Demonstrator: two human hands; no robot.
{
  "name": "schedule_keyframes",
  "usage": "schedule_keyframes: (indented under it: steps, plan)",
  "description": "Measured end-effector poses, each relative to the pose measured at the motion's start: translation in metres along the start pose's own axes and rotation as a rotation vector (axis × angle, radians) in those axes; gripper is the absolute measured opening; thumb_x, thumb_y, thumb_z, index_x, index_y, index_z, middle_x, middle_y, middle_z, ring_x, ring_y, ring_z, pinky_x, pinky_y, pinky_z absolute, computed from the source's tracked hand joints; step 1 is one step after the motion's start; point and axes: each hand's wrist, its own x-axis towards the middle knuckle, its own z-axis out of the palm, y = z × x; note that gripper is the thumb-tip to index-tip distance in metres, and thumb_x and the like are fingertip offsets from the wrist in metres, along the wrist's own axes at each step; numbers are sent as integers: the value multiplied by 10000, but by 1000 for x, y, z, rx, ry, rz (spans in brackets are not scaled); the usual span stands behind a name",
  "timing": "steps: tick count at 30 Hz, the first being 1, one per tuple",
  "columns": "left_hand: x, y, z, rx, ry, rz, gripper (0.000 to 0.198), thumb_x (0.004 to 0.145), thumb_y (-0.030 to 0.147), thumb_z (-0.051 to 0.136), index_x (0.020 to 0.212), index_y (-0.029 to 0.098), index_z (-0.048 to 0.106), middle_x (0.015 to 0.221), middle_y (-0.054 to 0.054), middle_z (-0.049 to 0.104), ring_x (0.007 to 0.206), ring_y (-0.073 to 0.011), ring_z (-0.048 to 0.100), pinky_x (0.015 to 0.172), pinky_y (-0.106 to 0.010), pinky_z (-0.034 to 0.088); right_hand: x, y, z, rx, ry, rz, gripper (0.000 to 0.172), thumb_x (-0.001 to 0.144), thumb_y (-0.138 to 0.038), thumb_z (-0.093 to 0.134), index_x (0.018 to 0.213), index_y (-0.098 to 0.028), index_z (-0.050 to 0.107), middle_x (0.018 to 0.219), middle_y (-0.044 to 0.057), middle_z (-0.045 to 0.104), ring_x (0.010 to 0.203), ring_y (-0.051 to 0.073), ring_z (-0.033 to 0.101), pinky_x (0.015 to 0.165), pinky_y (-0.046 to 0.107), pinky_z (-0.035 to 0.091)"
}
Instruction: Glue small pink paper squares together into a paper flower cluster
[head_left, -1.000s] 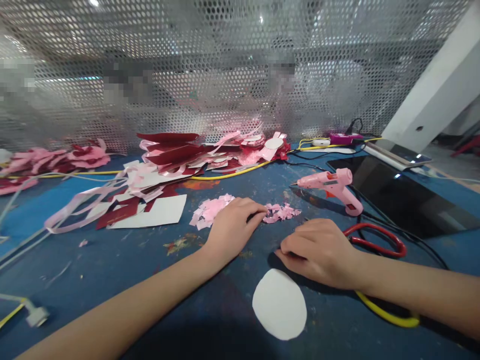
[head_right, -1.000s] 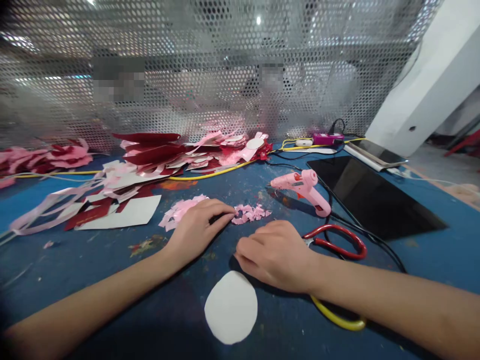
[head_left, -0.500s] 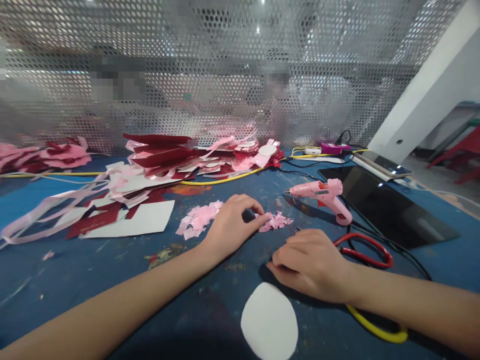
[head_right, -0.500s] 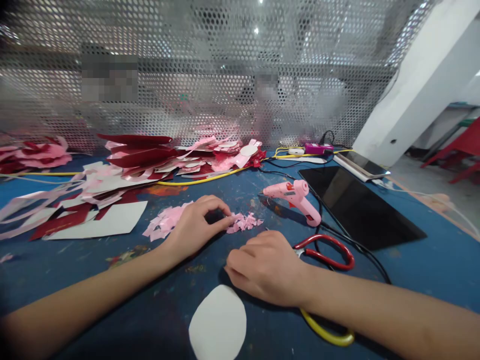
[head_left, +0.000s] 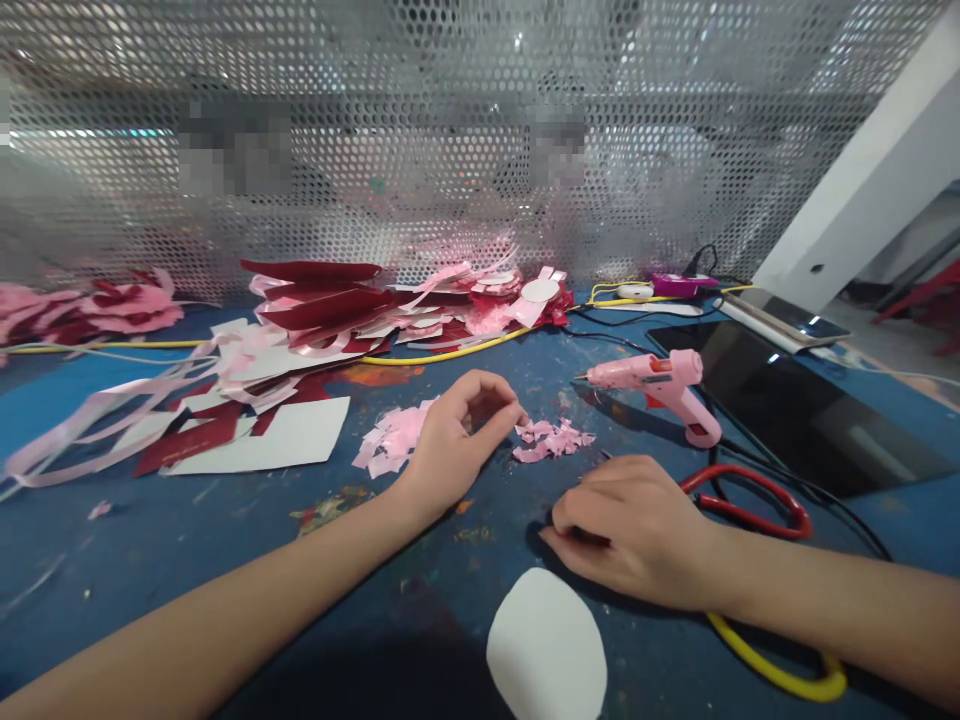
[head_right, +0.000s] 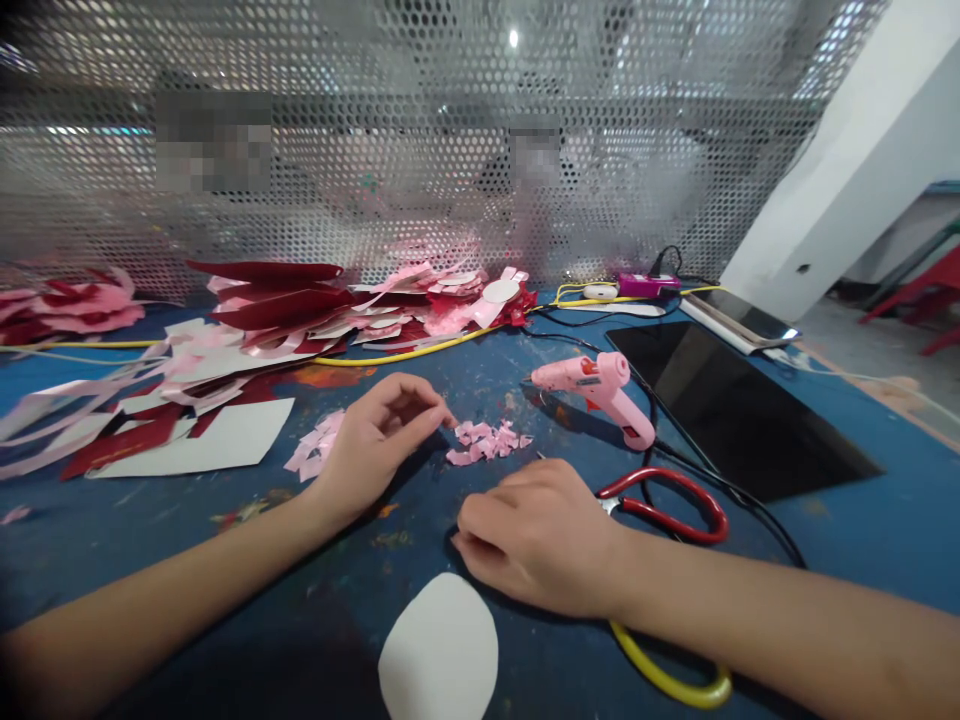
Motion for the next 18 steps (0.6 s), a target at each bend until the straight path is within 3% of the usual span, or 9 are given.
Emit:
schedule_keyframes:
  steps: [5,8,10,13,18]
  plan:
    - [-1,3,2,-105,-26,-34,77,823,221,579,842,171,522,773,-1,633,669,-117,659,676,-262,552,3,-1,-3,22,52,0,176,851,-209,526,678,-189,553,603,-24,587,558,101,495,557,243,357]
    - [-4,2,2,-46,-19,26,72,827,215,581,858,175,530,781,-8,636,711,-124,652,705,-270,549,6,-1,-4,-30,80,-10,113,841,-270,566,870,-178,626,959,66,666,895,186,566,807,330,450]
    - [-6,1,1,39,-5,94,64,835,206,575,881,177,541,814,-21,641,753,-132,645,734,-282,540,7,0,-4,-94,41,2,324,833,-358,584,1095,-167,601,1192,106,603,1117,254,492,939,424,418]
    - [-10,2,-4,200,46,233,43,847,182,554,886,181,572,852,-33,650,814,-148,635,781,-310,517,6,2,-2,-169,-39,28,571,848,-455,547,1318,-144,455,1355,108,499,1274,284,365,1008,486,381]
    - [-17,4,-10,246,92,314,55,850,155,543,889,186,567,844,-36,656,824,-153,636,797,-322,511,4,3,0,-225,-88,70,690,859,-497,507,1411,-129,314,1486,100,332,1370,283,231,1044,516,350]
